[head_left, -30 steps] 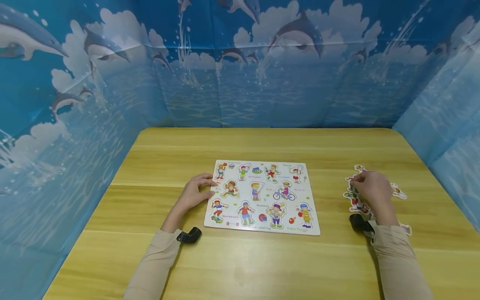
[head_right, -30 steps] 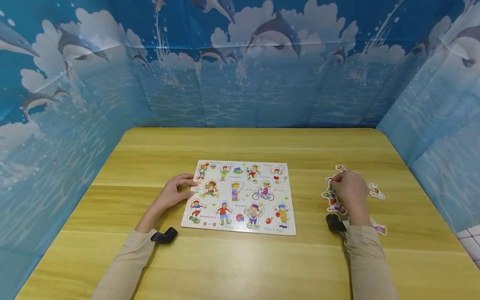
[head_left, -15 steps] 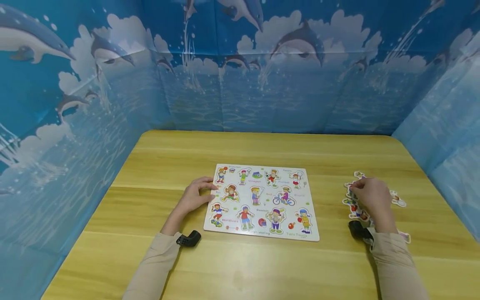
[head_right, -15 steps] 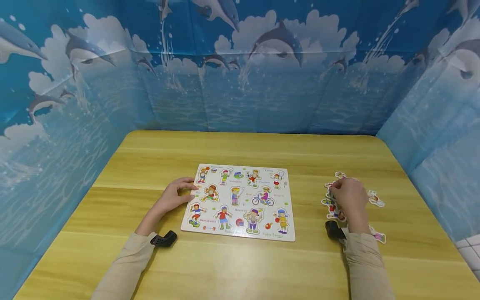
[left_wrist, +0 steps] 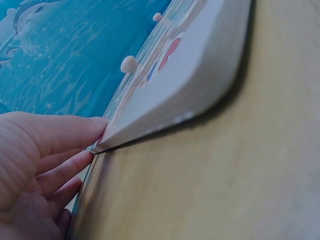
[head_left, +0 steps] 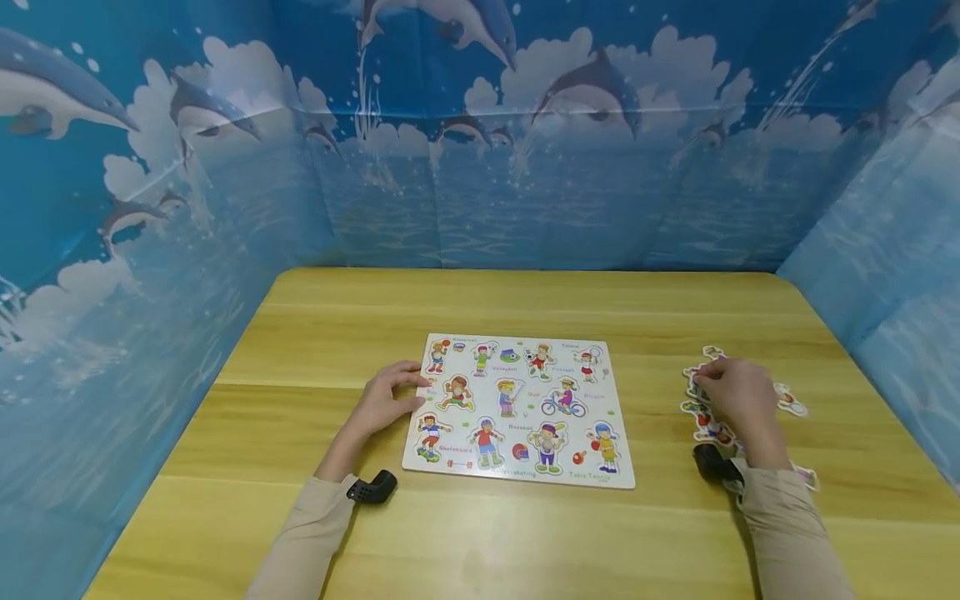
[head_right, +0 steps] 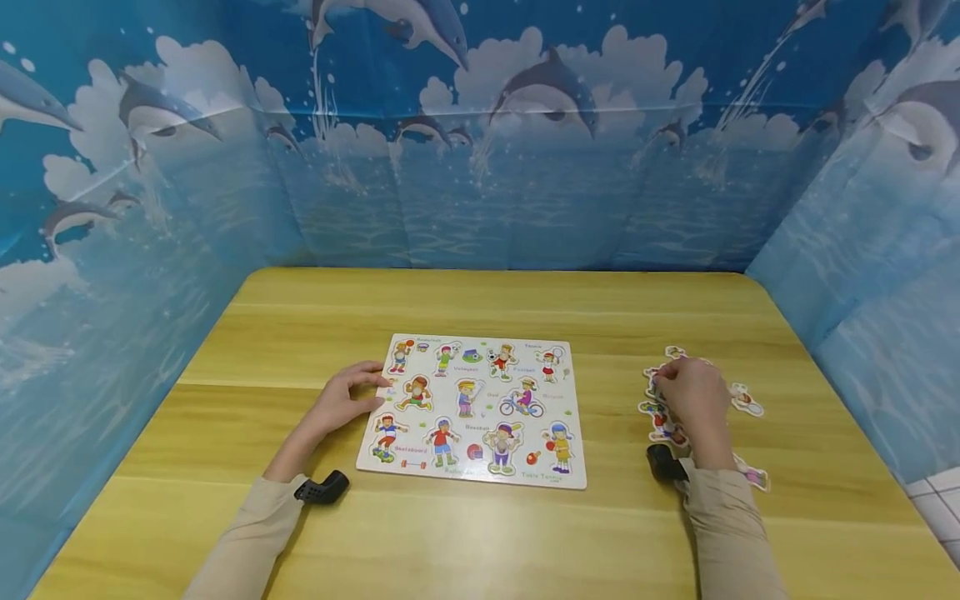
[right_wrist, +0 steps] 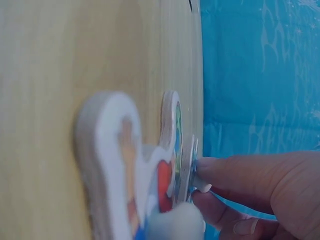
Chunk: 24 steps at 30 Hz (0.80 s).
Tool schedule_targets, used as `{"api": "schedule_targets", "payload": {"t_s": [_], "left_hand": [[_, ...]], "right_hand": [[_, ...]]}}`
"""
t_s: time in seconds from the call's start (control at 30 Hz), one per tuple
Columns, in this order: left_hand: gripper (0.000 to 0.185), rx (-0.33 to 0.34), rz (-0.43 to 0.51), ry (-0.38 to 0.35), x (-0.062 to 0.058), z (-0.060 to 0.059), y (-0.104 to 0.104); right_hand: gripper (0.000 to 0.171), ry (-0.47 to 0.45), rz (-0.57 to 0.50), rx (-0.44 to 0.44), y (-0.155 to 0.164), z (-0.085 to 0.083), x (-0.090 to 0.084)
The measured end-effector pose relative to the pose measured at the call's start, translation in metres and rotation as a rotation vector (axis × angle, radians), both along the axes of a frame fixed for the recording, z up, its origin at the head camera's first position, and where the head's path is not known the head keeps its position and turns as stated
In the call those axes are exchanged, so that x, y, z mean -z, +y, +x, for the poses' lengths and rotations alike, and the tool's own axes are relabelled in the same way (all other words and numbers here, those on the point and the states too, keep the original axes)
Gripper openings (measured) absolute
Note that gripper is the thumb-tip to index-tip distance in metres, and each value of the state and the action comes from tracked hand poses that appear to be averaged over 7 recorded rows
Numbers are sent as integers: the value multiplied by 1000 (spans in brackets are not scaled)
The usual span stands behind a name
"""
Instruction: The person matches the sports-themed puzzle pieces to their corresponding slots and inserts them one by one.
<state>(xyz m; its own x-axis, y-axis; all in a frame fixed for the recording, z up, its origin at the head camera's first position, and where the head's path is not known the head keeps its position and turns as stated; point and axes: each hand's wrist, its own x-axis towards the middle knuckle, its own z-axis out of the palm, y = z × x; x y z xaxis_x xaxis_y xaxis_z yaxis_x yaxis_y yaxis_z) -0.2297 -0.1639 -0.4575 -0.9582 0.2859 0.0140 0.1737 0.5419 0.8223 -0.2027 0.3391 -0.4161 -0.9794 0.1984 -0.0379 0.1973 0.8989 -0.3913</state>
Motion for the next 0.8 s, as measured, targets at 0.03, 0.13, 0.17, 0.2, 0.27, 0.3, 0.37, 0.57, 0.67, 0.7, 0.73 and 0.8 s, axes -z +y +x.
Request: {"api": "schedule_targets", "payload": {"t_s": [0.03, 0.13, 0.17, 0.2, 0.27, 0.3, 0.37, 0.57, 0.67, 0.7, 0.73, 0.8], "left_hand": [[24, 1, -5, 5, 0, 0, 0], [24, -2, -11, 0, 0, 0, -1], [24, 0, -15, -3, 0, 0, -1], [24, 0, -19, -4, 1, 0, -1], [24, 3, -21, 0, 2, 0, 0], [24, 6, -18, 5, 2, 0, 0], [24, 10, -13, 21, 3, -1, 0], [24, 10, -12, 15, 3, -2, 1], [24, 7, -15, 18, 1, -1, 1], [24, 6, -20, 20, 1, 0, 1], [24, 3, -17, 19, 0, 0, 1], [24, 1, -14, 18, -1, 0, 1]], "right_hand": [[25, 4, -3, 3, 0, 0, 0], [25, 13, -19, 12, -1, 0, 1], [25, 18, -19, 13, -1, 1, 1], [25, 19, -17, 11, -1, 0, 1], [25, 10, -14, 9, -2, 1, 1], [26, 4, -13, 9, -3, 1, 0], [25, -2, -11, 11, -3, 1, 0], [25, 45, -7, -2, -7, 2, -2], [25, 85, -4, -26, -11, 2, -5], [25, 96, -4, -37, -12, 2, -6], [25, 104, -3, -42, -14, 2, -7], [24, 118, -1, -53, -16, 3, -8]]}}
